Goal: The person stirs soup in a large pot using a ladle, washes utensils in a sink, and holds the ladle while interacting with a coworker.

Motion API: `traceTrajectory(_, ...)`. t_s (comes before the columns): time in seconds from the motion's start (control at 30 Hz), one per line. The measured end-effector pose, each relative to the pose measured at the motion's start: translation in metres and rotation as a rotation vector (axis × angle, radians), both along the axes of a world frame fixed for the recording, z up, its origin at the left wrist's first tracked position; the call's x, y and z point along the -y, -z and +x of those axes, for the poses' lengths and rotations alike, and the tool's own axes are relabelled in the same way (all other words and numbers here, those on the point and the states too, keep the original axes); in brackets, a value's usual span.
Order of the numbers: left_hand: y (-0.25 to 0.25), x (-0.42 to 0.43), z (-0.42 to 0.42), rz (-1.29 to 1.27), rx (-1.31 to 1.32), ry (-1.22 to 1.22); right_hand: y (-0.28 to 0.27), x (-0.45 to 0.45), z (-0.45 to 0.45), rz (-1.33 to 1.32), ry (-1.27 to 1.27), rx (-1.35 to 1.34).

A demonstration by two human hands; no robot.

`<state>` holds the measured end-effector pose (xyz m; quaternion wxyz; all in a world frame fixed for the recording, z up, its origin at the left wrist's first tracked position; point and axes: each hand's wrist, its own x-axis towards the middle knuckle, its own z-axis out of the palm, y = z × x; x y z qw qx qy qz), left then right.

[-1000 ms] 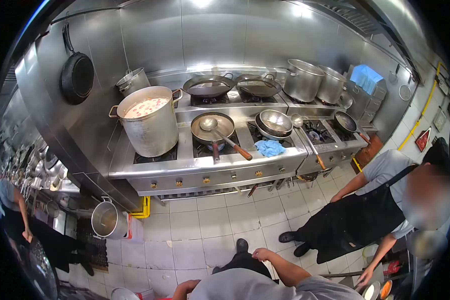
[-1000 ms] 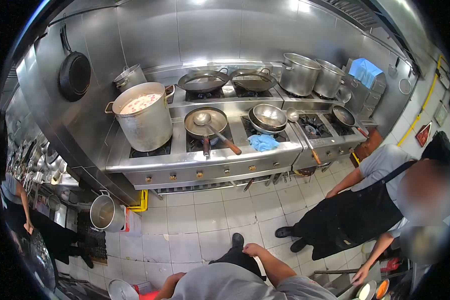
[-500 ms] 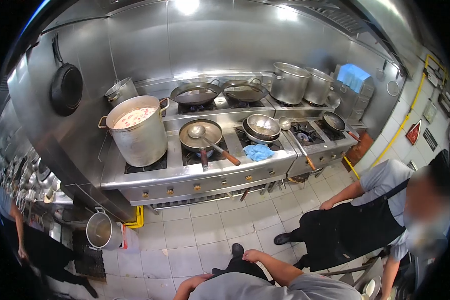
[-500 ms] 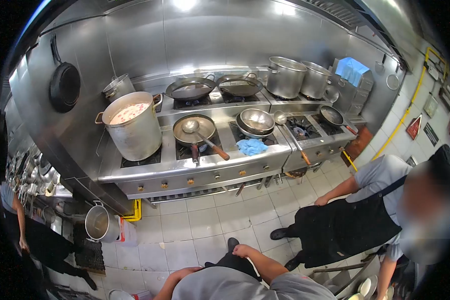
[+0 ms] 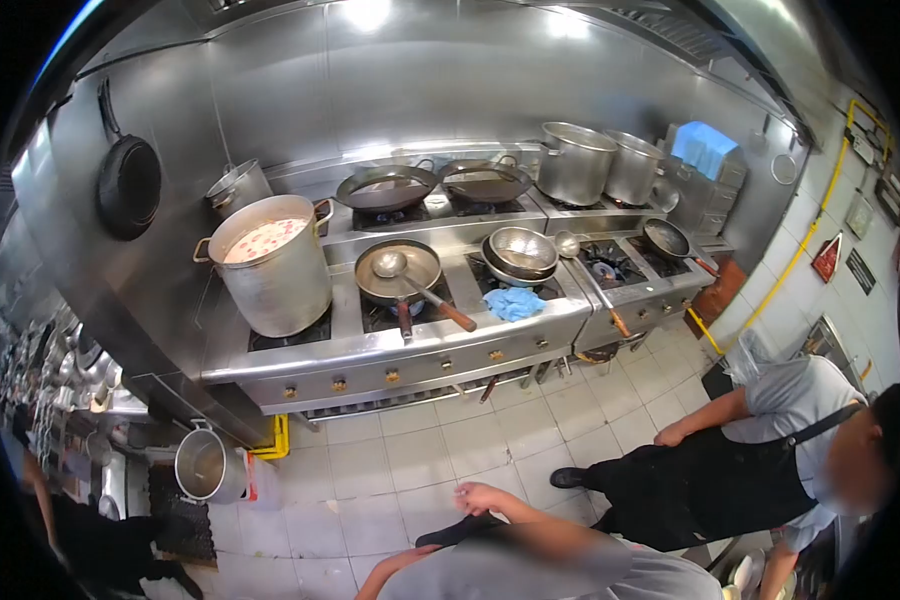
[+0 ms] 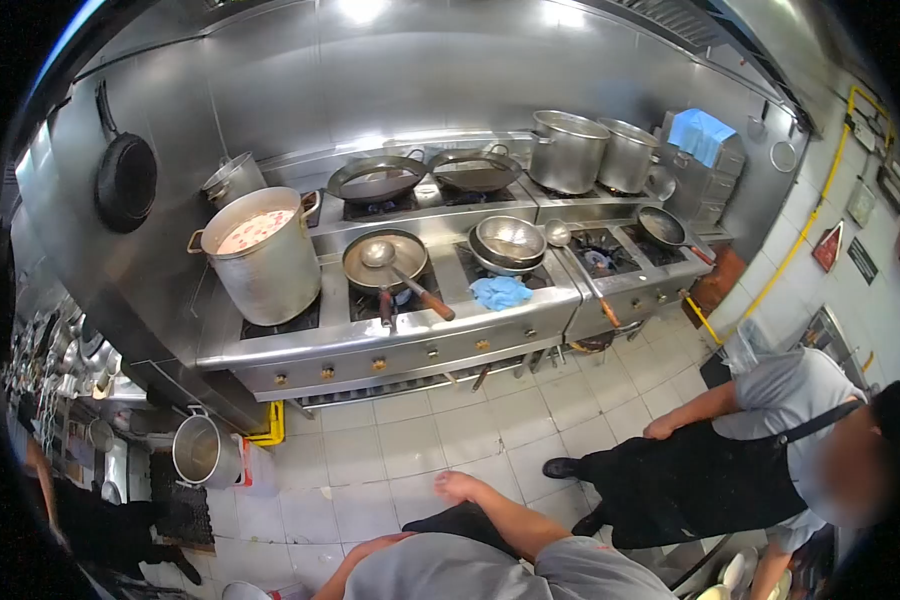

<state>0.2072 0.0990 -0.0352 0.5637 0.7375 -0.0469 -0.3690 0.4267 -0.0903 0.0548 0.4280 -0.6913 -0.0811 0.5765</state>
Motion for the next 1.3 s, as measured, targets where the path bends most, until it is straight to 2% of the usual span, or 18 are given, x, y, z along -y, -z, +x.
traceTrajectory(0.03, -0.032, 0.002, 0.006, -0.028, -0.036, -0.028, -0.019, -0.017, 0.002, 0.087, 0.091, 0.005)
traceTrajectory(0.1, -0.078, 0.007, 0.014, -0.057, -0.06, -0.045, -0.051, -0.052, 0.008, 0.187, 0.059, -0.045)
traceTrajectory(0.2, -0.115, 0.016, 0.021, -0.059, -0.068, -0.064, -0.099, -0.094, 0.016, 0.43, 0.01, -0.056)
traceTrajectory(0.23, -0.12, 0.019, 0.018, -0.051, -0.078, -0.074, -0.137, -0.105, 0.014, 0.483, -0.001, -0.058)
traceTrajectory(0.37, -0.143, 0.02, 0.019, -0.01, -0.115, -0.134, -0.216, -0.138, 0.014, 0.633, -0.084, -0.076)
traceTrajectory(0.5, -0.126, 0.014, 0.019, -0.003, -0.039, -0.167, -0.226, -0.152, 0.012, 0.692, -0.179, -0.059)
traceTrajectory(0.63, -0.127, 0.007, 0.003, -0.113, 0.004, -0.294, -0.143, -0.137, 0.005, 0.49, -0.119, -0.075)
traceTrajectory(0.73, -0.163, 0.001, -0.011, -0.079, -0.058, -0.364, -0.053, -0.083, -0.004, 0.23, 0.028, -0.157)
traceTrajectory(0.8, -0.128, -0.006, -0.028, -0.064, -0.042, -0.377, -0.012, -0.031, -0.008, -0.025, 0.007, 0.021)
traceTrajectory(0.87, -0.101, -0.005, -0.053, -0.213, -0.258, -0.577, 0.06, 0.032, 0.004, -0.158, -0.146, 0.177)
traceTrajectory(0.93, -0.078, -0.01, -0.076, -0.19, -0.324, -0.637, 0.202, 0.119, 0.027, -0.081, -0.693, 1.321)
traceTrajectory(1.0, -0.056, -0.015, -0.099, -0.102, -0.348, -0.676, 0.143, 0.156, 0.023, -0.364, -0.494, 0.832)
traceTrajectory(1.03, -0.046, -0.018, -0.11, -0.047, -0.349, -0.688, 0.127, 0.168, 0.019, -0.375, -0.472, 0.826)
traceTrajectory(1.1, -0.022, -0.024, -0.129, 0.076, -0.335, -0.713, 0.09, 0.18, 0.011, -0.581, -0.07, 0.263)
traceTrajectory(1.13, -0.014, -0.027, -0.135, 0.133, -0.327, -0.717, 0.09, 0.183, 0.01, -0.603, -0.092, 0.177)
traceTrajectory(1.17, -0.006, -0.028, -0.139, 0.185, -0.318, -0.717, 0.096, 0.187, 0.006, -0.607, -0.071, 0.174)
traceTrajectory(1.23, 0.005, -0.03, -0.142, 0.265, -0.298, -0.709, 0.107, 0.189, -0.006, -0.401, -0.32, 0.476)
traceTrajectory(1.3, 0.013, -0.034, -0.141, 0.326, -0.273, -0.692, 0.073, 0.161, -0.023, -0.407, -0.307, 0.582)
